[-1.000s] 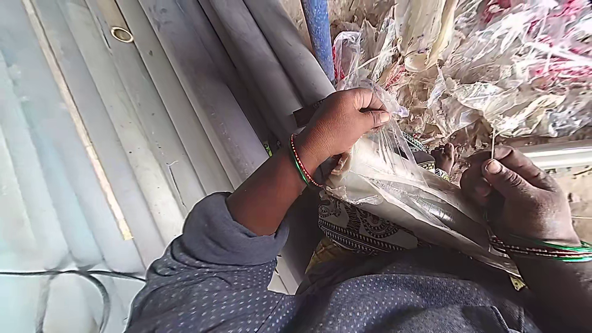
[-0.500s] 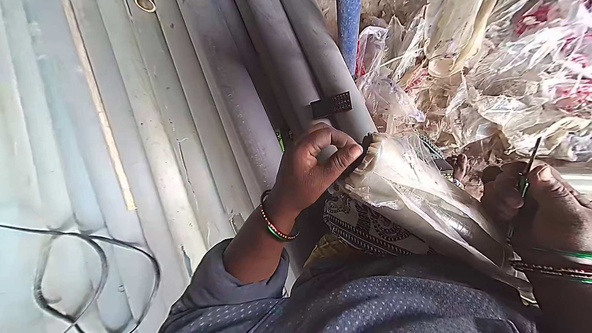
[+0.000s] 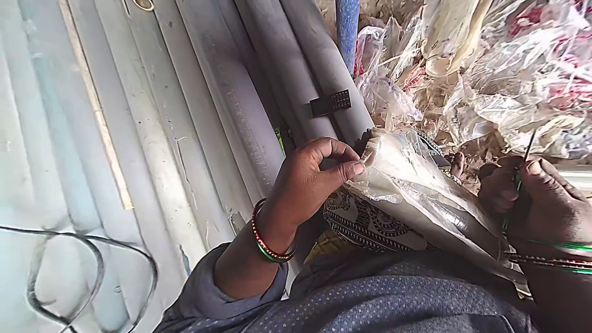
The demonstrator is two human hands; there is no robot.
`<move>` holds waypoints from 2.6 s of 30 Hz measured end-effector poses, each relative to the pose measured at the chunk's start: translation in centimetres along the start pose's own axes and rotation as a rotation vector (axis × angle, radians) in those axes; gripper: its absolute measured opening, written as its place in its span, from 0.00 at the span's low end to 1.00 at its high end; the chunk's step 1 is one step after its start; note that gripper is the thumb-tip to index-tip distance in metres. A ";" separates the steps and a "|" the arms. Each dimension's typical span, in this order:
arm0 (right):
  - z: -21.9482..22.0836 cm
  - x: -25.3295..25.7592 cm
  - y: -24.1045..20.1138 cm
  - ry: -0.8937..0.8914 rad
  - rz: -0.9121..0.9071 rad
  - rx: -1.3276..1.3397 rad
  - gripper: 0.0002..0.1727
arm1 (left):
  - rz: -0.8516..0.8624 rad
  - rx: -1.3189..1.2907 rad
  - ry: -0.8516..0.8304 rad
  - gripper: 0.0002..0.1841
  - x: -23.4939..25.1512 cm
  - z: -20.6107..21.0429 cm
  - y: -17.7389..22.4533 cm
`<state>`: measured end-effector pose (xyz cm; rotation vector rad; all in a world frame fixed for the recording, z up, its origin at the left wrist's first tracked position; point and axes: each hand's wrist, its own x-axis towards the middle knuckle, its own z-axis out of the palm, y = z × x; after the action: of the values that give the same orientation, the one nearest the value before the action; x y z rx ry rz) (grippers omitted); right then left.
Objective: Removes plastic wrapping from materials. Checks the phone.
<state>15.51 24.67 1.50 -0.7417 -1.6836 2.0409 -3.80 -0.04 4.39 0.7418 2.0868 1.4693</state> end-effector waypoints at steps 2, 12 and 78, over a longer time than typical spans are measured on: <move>0.0 0.0 0.0 0.000 -0.002 -0.006 0.14 | 0.029 0.015 0.009 0.01 0.1 -0.1 0.1; -0.2 -0.2 0.0 0.013 0.007 0.021 0.14 | 0.330 0.017 0.038 0.04 -0.3 -0.6 0.7; 13.5 -0.6 -5.7 -0.312 -0.942 -1.547 0.10 | 0.352 0.028 0.266 0.05 -1.2 2.6 -2.1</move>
<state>7.36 15.03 8.99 0.1479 -2.8219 -0.0112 -1.53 0.36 1.72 1.0136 2.2598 1.8144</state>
